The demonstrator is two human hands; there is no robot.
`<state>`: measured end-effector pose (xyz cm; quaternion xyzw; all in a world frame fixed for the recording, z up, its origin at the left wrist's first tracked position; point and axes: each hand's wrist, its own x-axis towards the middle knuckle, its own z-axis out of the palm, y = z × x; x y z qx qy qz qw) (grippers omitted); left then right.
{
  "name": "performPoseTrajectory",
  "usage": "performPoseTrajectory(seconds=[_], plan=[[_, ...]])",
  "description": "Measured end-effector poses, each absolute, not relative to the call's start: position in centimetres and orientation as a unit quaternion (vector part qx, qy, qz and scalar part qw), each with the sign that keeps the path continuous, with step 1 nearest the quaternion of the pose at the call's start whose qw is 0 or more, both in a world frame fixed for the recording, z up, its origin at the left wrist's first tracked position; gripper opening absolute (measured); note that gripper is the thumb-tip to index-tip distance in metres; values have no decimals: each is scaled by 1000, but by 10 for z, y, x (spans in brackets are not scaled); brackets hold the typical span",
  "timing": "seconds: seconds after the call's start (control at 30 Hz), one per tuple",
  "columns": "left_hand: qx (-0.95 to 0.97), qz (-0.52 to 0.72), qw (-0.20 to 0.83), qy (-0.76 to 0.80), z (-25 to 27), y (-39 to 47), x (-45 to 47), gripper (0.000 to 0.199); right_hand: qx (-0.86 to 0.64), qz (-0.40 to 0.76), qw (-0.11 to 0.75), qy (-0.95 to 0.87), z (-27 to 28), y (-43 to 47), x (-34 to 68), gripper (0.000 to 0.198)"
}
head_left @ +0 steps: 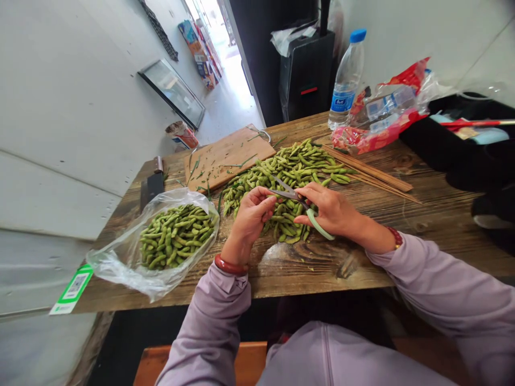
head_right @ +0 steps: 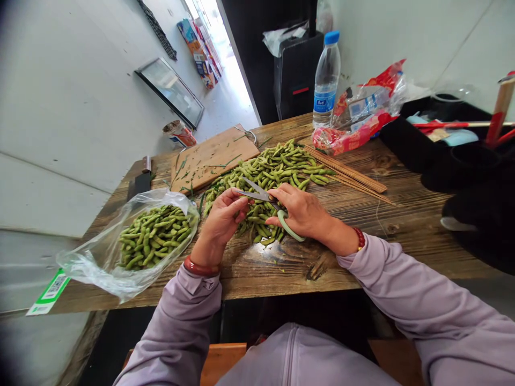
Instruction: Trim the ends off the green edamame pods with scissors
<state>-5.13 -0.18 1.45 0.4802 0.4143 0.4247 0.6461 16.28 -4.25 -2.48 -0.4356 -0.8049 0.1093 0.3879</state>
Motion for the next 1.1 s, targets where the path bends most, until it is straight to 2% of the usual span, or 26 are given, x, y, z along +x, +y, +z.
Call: performPoseTrajectory(seconds=[0.17, 0.37, 0.63, 0.8, 0.93, 1.03, 1.1], plan=[[491, 418, 640, 418, 14, -3, -50, 34, -435, 102, 389, -806, -23, -43, 163, 51], [489, 417, 637, 425, 18, -5, -50, 32, -442, 102, 376, -808, -22, -43, 164, 38], [481, 449, 634, 406, 17, 0, -51, 30, -465, 100, 342, -810, -25, -43, 165, 35], [426, 489, 653, 391, 16, 5, -56, 24, -471, 99, 353, -802, -27, -40, 165, 35], [426, 464, 670, 393, 18, 6, -57, 17, -473, 100, 358, -799, -29, -39, 165, 34], [491, 418, 636, 424, 16, 4, -55, 18, -477, 103, 353, -798, -29, -40, 165, 35], [575, 386, 558, 457, 14, 2, -54, 19, -481, 102, 351, -797, -28, -40, 165, 36]])
